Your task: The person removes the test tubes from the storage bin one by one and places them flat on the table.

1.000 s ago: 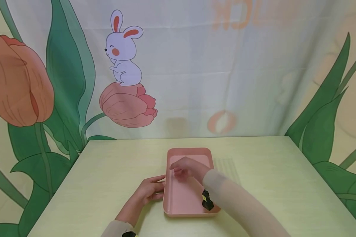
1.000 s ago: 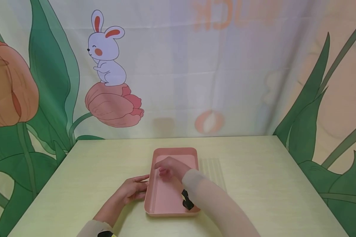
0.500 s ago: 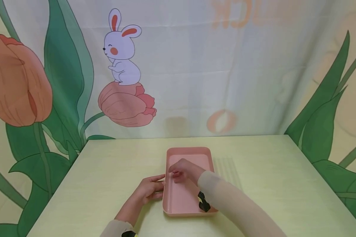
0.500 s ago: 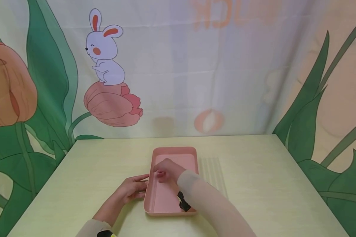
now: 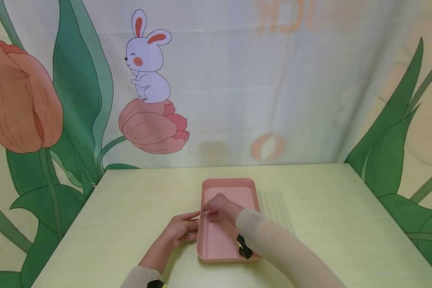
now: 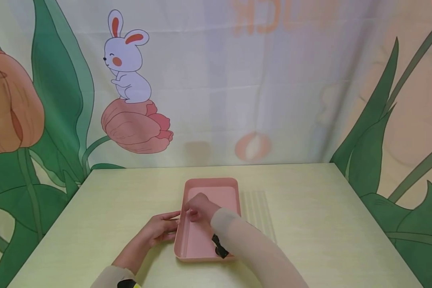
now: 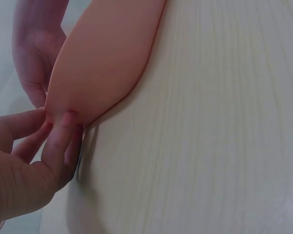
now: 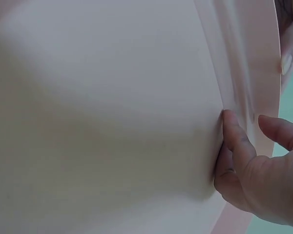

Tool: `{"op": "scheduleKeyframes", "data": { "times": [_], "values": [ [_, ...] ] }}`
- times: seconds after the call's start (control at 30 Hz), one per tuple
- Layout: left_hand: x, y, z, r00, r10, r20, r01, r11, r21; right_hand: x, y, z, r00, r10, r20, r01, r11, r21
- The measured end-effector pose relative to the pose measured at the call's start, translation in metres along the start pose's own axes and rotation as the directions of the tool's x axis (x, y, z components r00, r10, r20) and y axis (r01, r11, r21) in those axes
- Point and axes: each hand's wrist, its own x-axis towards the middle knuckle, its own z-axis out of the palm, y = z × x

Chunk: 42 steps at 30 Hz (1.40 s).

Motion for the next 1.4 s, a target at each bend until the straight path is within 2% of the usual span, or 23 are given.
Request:
{"op": "scheduleKeyframes", "data": {
  "times": [0.27, 0.53, 0.73, 1.4],
  "values": [
    [0.000, 0.000, 0.001, 1.000, -0.003, -0.005, 0.003, 1.000, -0.009, 0.003, 0.002, 0.004, 1.000, 0.004, -0.030, -0.003, 1.000, 0.019],
    [-0.001, 0.001, 0.000, 1.000, -0.001, 0.002, 0.001, 1.000, -0.015, 0.000, 0.000, 0.003, 1.000, 0.005, -0.014, -0.004, 0.999, 0.040],
    [-0.001, 0.000, -0.002, 1.000, -0.009, 0.006, 0.009, 1.000, -0.004, -0.002, -0.002, 0.003, 1.000, 0.004, -0.021, -0.004, 1.000, 0.012],
    [0.001, 0.002, -0.002, 1.000, -0.002, 0.020, 0.002, 1.000, -0.002, -0.005, -0.012, -0.014, 1.000, -0.012, 0.004, 0.012, 1.000, 0.008]
  ]
}}
